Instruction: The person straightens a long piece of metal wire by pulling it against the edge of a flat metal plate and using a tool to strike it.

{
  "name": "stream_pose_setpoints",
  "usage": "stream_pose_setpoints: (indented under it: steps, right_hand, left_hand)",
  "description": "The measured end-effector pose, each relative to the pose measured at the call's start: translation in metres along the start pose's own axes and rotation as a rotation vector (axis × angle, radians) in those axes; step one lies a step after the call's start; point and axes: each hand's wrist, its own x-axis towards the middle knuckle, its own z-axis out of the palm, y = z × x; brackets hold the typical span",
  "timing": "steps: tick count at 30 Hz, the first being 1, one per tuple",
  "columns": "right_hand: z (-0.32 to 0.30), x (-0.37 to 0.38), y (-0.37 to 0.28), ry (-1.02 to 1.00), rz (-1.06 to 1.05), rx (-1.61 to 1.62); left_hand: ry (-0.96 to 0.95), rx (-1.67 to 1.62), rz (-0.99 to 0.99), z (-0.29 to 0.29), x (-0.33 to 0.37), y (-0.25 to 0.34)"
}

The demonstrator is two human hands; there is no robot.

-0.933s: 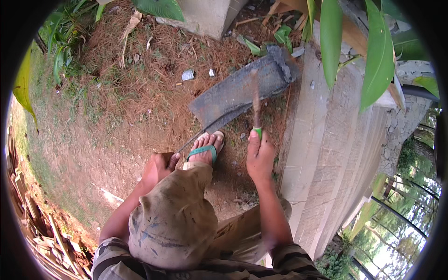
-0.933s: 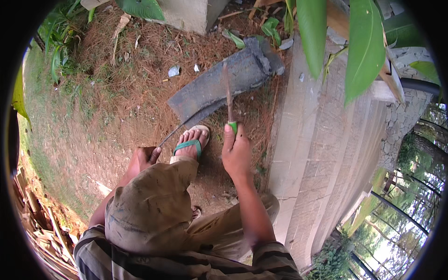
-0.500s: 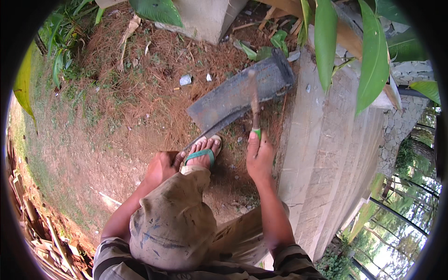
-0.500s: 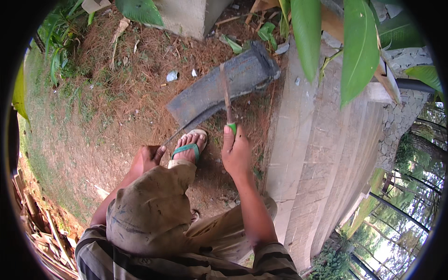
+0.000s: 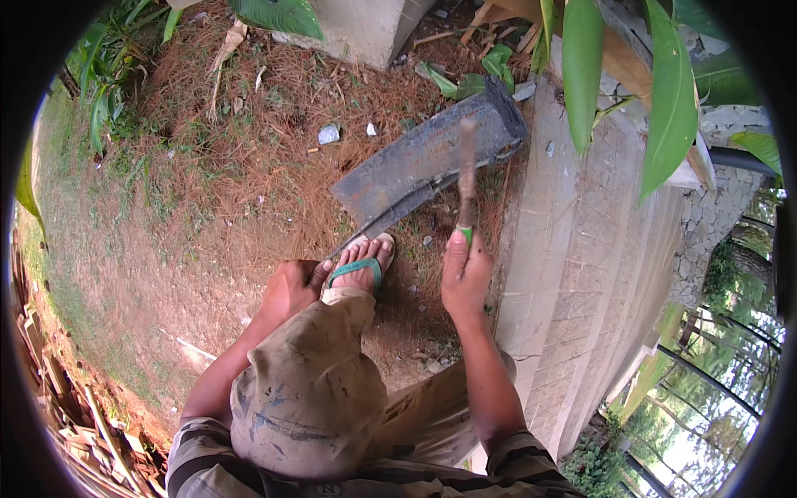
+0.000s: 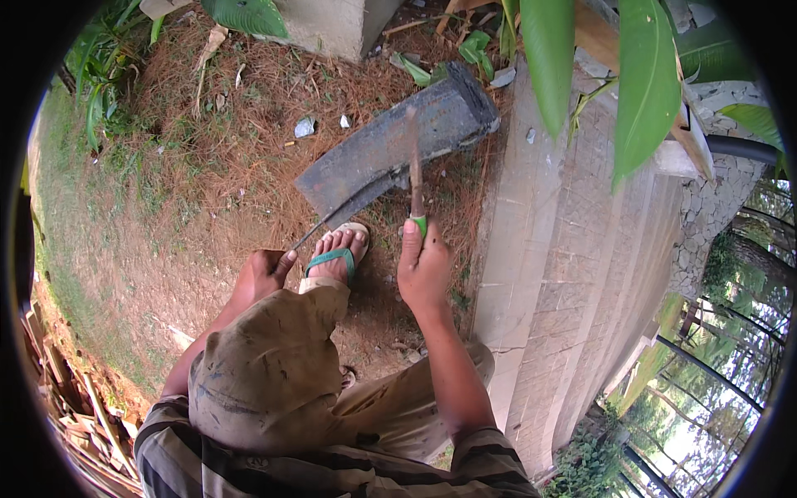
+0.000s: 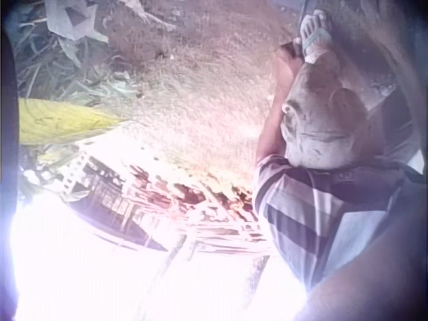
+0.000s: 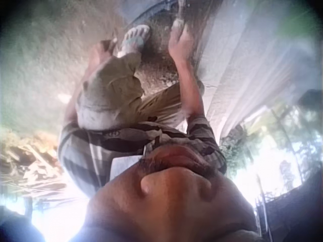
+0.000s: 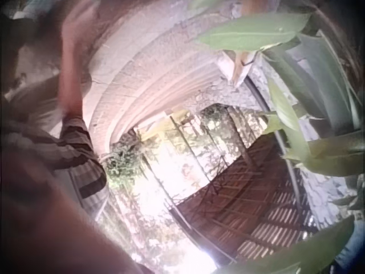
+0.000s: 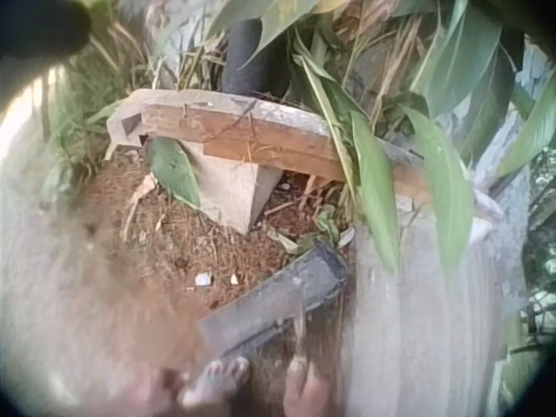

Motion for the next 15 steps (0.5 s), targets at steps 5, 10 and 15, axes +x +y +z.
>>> stream_pose_setpoints:
  steps: [5,10,15]
  right_hand:
    - [-0.023,0.03,-0.083,0.301,-0.318,0.803]
    - [-0.007,0.024,0.004,-0.086,-0.09,-0.166]
    - [-0.021,0.02,-0.038,-0.042,0.079,0.229]
  left_hand:
    - [0.007,-0.021,0.003,-0.007,0.004,0.012]
    - [-0.007,-0.032,0.035,-0.001,0.012,0.015]
    - [-0.007,-0.016,0.042,-0.009,0.017,0.016]
